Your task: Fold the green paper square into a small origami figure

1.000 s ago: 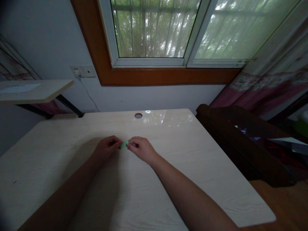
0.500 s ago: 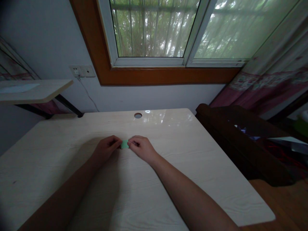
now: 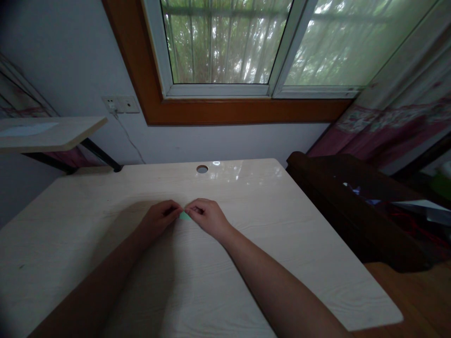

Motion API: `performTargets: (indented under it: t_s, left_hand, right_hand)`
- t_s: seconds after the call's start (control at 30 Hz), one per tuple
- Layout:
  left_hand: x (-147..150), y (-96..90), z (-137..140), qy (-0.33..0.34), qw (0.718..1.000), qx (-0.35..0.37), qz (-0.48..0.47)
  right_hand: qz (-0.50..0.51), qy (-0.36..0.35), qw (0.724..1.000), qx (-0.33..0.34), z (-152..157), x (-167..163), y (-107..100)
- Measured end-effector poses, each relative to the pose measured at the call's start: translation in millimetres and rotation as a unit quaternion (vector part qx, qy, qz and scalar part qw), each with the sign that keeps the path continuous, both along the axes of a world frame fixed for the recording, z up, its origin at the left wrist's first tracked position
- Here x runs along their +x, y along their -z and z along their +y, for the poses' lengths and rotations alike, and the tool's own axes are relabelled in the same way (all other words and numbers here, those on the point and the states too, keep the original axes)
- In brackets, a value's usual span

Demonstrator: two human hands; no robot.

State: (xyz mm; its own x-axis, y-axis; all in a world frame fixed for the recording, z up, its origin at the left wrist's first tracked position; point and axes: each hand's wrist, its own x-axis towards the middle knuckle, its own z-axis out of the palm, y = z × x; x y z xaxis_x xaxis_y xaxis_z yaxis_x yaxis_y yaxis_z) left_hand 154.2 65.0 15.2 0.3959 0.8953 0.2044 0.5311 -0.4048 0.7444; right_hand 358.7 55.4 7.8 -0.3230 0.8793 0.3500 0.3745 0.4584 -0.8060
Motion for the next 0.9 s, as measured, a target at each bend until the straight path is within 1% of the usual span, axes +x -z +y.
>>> performTargets:
  t_s: [0.13, 0.37, 0.5, 0.67, 0.77, 0.9]
  left_hand:
    - [-0.7, -0.7, -0.2, 0.013, 1.0, -0.009, -0.013]
    - [-2.2, 2.0, -1.0, 0.0, 1.0, 0.017, 0.017]
    - [-0.5, 3.2, -3.0, 0.016, 0.998, 0.045, 0.048]
    - [0.4, 5.0, -3.5, 0.012, 0.998, 0.051, 0.036]
    - [0.2, 6.0, -2.5, 0.011, 0.998, 0.044, 0.031]
    - [0.1, 3.6, -2.6, 0.006, 0.999, 0.034, 0.026]
  right_hand:
    - [0.013, 0.022, 1.0, 0.007, -0.1, 0.5, -0.4]
    - [0.001, 0.015, 1.0, 0.027, 0.1, 0.4, -0.8]
    - [-0.008, -0.005, 0.999, 0.048, -1.6, -0.4, -4.4]
    - [-0.021, -0.013, 0.997, 0.071, -3.2, -0.6, -6.4]
    - [-0.018, -0.001, 0.997, 0.072, -3.5, -0.3, -6.2]
    - [0.011, 0.048, 0.996, 0.074, -5.1, -0.6, -7.4]
